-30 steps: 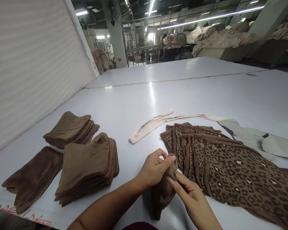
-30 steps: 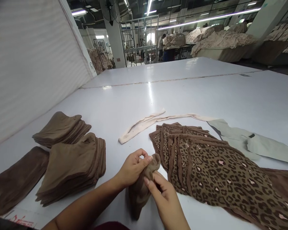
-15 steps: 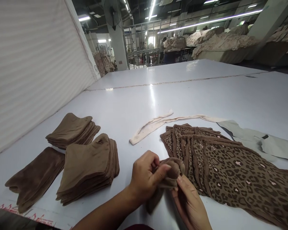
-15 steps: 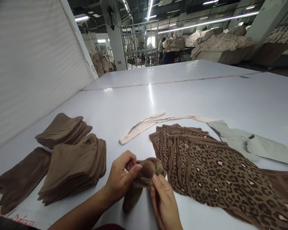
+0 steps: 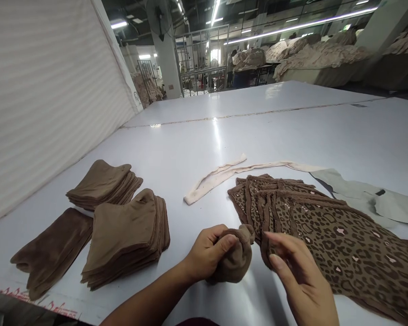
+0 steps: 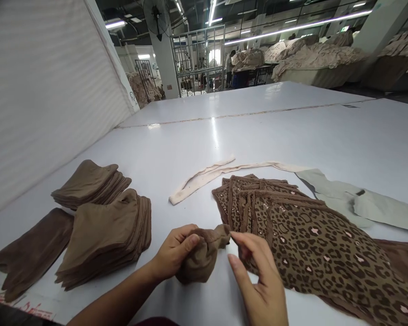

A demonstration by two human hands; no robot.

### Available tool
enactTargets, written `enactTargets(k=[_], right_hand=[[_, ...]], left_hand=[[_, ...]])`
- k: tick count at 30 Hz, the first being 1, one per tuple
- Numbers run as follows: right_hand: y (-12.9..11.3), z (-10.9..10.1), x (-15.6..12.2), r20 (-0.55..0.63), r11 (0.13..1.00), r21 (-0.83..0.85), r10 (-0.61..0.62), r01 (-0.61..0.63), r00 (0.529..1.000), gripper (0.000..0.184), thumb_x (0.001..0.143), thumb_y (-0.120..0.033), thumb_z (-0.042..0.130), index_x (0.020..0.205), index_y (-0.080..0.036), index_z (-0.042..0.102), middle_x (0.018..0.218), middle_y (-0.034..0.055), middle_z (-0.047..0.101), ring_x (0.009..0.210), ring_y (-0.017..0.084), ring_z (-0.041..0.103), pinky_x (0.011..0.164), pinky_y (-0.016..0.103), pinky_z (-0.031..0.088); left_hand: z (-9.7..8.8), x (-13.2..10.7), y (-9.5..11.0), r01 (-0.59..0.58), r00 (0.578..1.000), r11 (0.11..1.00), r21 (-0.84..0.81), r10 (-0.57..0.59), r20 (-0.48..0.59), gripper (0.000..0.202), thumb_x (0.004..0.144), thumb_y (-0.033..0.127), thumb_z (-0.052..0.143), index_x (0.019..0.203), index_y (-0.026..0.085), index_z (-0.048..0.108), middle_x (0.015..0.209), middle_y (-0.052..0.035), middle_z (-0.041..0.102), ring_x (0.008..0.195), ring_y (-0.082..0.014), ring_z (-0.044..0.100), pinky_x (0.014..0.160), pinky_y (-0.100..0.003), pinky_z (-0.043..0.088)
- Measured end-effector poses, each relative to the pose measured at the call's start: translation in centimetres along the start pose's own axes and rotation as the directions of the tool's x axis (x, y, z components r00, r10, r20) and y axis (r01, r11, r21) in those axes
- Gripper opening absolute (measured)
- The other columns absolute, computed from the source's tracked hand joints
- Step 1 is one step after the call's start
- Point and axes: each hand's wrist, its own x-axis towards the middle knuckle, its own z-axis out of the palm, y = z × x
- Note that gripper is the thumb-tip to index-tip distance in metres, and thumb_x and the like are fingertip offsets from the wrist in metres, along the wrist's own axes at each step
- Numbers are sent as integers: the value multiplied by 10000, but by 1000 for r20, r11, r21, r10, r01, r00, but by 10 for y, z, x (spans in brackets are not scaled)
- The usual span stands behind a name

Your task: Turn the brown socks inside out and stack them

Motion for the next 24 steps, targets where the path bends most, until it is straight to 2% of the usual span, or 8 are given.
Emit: enactTargets(k=[5,8,10,12,14,18,20,24], right_hand=[[-1,12,13,421,971,225,-19,-85,907,218,875,-350,501,772,-237,655,833,42,572,820,203,560,754,282,453],[1,19,11,392,928,336,21,-164,920,261,897,-367,458,792,-233,657,813,39,575,796,198,558,726,273,457],[0,22,7,315,936,310,65,-167,947,221,873,-373,505,797,-237,662,822,36,592,824,204,560,746,265,449],[-2,23,4,233,946,278,103,-168,967,195,830,-394,568,746,-237,650,782,23,592,803,199,558,723,250,443],[-4,24,1,201,945,270,134,-186,970,211,800,-427,594,725,-233,634,751,13,587,755,190,549,668,243,438],[-6,26,-1,175,934,238,229,-267,958,299,778,-462,605,627,-212,546,608,-26,484,578,135,458,535,221,376],[-8,27,-1,140,944,236,202,-231,969,328,781,-439,613,574,-204,511,575,-38,424,546,119,417,531,219,351],[-14,27,-1,108,962,240,111,-134,988,209,798,-374,610,658,-219,599,662,-23,498,639,133,472,621,217,369]], left_hand=[[2,11,-13,151,988,982,-116,-152,3,574,726,695,511,545,163,390,511,47,363,489,-68,307,497,-223,268],[-5,16,-11,182,974,978,-100,-193,-116,590,727,734,453,550,176,383,500,50,353,488,-82,321,504,-236,295],[-11,15,-1,7,987,994,107,11,-162,532,736,684,510,655,159,482,617,17,448,603,-117,414,605,-256,368],[-15,10,10,-197,975,924,327,221,-37,442,729,589,609,805,157,562,824,-36,532,808,-167,476,781,-290,391],[-16,5,18,-264,964,881,394,231,130,347,746,486,650,851,161,592,914,-58,550,901,-189,480,859,-306,372],[-6,6,11,5,994,1000,30,-8,105,316,798,445,604,741,138,554,703,-14,518,678,-124,472,681,-252,392],[2,10,3,119,993,954,-276,-117,25,378,774,499,605,694,141,513,621,8,480,599,-108,449,607,-237,374],[6,13,1,62,991,908,-414,-106,-85,461,767,584,563,640,154,457,562,32,417,547,-94,409,563,-225,342]])
